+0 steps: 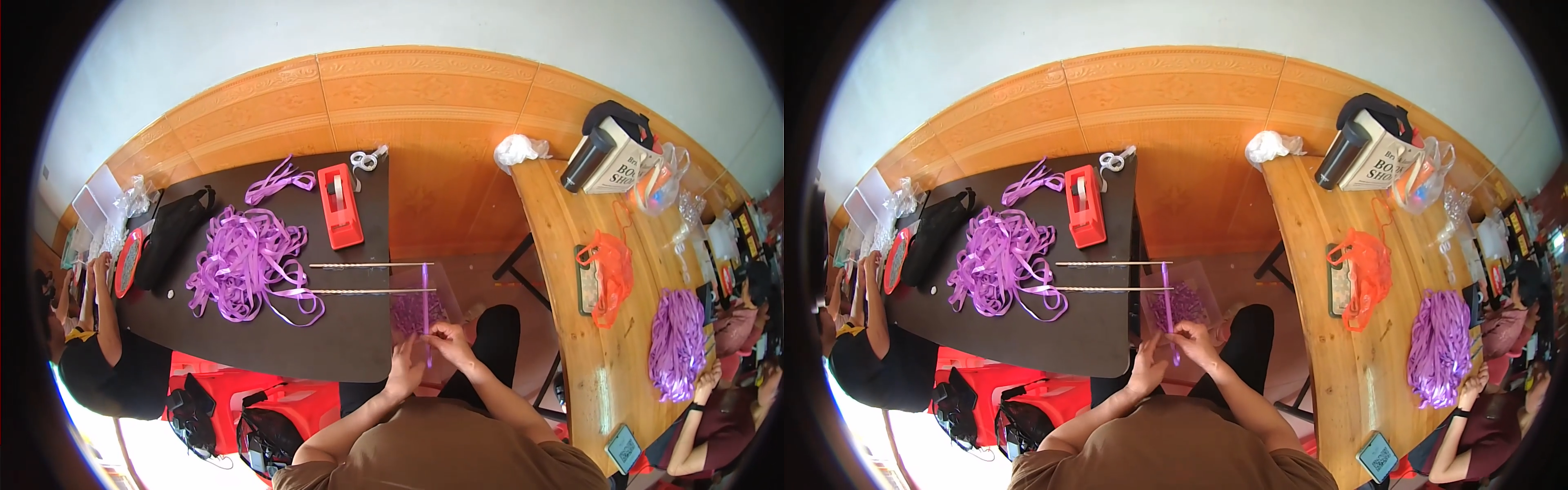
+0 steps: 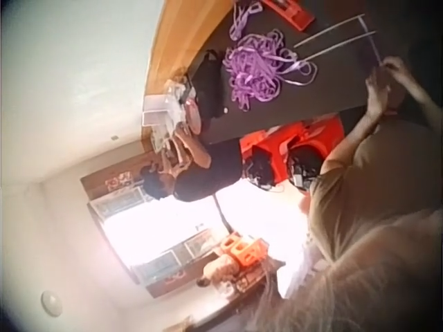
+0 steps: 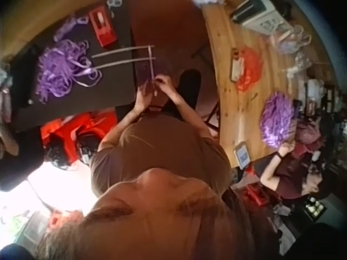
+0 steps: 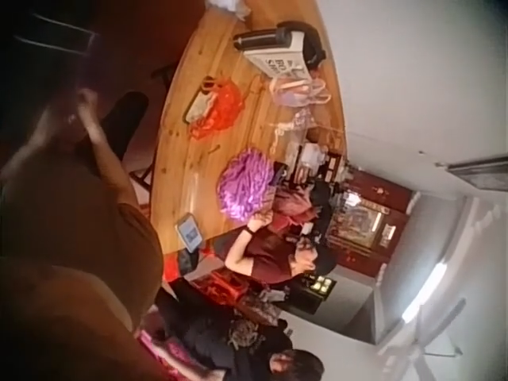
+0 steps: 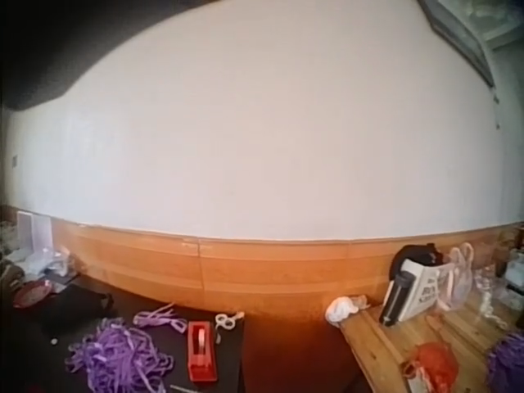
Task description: Winding purple ribbons around a metal frame jig to create uniform loops for decoration assembly.
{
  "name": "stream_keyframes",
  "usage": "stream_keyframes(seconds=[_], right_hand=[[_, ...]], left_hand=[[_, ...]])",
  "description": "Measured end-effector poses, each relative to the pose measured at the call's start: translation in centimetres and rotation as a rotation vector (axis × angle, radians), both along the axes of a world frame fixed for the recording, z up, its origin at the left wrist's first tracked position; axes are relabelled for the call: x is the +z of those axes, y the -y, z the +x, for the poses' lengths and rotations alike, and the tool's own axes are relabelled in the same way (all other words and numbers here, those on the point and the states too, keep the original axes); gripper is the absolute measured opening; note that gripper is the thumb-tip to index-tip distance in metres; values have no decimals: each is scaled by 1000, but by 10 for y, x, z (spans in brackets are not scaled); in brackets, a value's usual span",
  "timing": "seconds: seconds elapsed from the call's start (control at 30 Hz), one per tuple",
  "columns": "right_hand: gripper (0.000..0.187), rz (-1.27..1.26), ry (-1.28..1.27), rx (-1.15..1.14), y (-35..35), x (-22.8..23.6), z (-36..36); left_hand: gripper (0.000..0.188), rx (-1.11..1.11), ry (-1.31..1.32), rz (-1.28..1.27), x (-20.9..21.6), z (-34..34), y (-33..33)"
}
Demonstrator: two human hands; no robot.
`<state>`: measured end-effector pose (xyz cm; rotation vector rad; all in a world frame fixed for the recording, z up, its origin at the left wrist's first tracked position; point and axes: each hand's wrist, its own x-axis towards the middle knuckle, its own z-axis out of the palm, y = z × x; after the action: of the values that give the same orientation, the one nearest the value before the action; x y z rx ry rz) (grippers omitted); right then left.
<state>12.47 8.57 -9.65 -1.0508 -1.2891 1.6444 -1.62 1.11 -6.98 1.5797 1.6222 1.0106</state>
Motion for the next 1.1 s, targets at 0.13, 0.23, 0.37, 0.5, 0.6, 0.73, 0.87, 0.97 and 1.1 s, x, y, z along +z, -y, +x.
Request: stream_keyframes(seconds=[0.13,0.23,0.37,0.5,0.6,0.73,0.87,0.97,1.1], right_hand=[[4,-4,-114,-3,2,0,-5],[5,52,-52,15,4,-9,-3],[8,66,-2,76,14,10,1],[5,40,-102,93,28,38,3],[5,-25,-130,92,34,50,5],[5,-53,-129,83,40,55,11],[7,-13,-161,90,42,51,11],[6,11,-210,100,42,53,12],[4,46,-219,94,42,60,13]], left_hand=[[51,109,116,213,47,22,-43],[45,216,179,345,59,25,-76],[19,268,880,-45,59,25,-96],[19,262,936,-111,60,27,-88],[19,280,1124,-180,70,29,-83],[19,307,1199,-158,78,31,-75],[16,351,1183,-115,81,39,-69],[14,328,1216,-108,90,38,-64],[13,330,1183,-117,108,37,-60]])
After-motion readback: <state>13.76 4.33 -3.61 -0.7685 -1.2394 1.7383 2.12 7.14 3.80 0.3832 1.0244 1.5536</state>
